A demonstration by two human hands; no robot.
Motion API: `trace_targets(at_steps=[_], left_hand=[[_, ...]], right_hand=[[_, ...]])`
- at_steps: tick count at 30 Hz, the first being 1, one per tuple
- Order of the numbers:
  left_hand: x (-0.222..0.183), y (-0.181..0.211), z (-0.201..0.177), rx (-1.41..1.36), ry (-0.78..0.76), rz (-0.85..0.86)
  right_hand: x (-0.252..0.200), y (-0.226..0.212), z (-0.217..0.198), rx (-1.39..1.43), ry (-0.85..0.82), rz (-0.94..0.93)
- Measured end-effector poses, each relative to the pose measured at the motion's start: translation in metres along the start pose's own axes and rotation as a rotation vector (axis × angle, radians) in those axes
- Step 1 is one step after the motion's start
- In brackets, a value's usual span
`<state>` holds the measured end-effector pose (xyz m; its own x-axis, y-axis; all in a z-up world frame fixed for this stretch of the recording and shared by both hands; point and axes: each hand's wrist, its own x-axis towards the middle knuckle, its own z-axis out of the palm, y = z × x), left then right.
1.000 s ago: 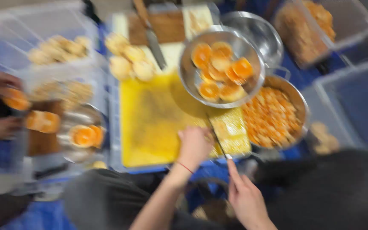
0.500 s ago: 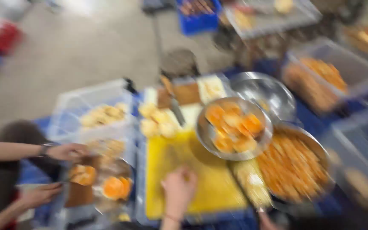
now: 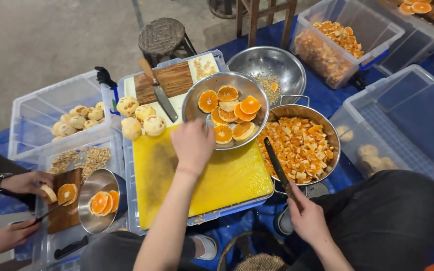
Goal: Slicing peeled oranges into thin rounds on a cutting board using a knife.
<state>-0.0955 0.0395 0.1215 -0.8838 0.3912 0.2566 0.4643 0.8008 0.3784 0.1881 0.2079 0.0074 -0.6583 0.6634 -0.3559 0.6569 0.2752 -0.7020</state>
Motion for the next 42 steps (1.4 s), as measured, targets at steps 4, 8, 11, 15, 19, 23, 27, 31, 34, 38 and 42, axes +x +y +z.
trace_targets(at_steps=[4,8,11,15,19,23,27,31,34,38,42], left_hand=[[0.076,-0.002,0.045,0.259,0.024,0.248],[0.116,-0.037,0.106,0.384,0.022,0.427],[0.115,-0.006,0.096,0.569,-0.117,0.259],[0.110,-0.016,0.109,0.682,-0.212,-0.002],[0.106,-0.003,0.086,0.628,-0.301,-0.078],[0.098,-0.019,0.090,0.640,-0.327,-0.096],[0.062,-0.030,0.077,0.576,0.029,0.109],[0.001,0.007,0.009,0.235,0.049,0.240],[-0.049,-0.001,0.002,0.166,0.292,0.550],[-0.112,-0.024,0.016,0.154,0.308,0.608],[-0.148,-0.036,0.035,0.150,0.277,0.545]], right_hand=[[0.003,0.005,-0.001,-0.043,-0.038,-0.001],[0.020,0.043,0.026,0.126,0.148,-0.247],[0.019,0.034,0.017,0.184,0.125,-0.215],[0.007,0.030,0.008,0.171,0.054,-0.268],[-0.005,-0.011,-0.035,0.253,-0.346,0.026],[-0.008,-0.014,-0.036,0.245,-0.350,0.059],[-0.002,0.011,-0.008,0.215,-0.087,-0.201],[0.003,0.033,0.024,0.168,0.094,-0.350],[-0.016,0.009,0.011,0.335,0.073,-0.384],[-0.044,-0.004,0.007,0.174,0.029,-0.249],[-0.060,-0.009,0.014,0.010,-0.074,-0.299]])
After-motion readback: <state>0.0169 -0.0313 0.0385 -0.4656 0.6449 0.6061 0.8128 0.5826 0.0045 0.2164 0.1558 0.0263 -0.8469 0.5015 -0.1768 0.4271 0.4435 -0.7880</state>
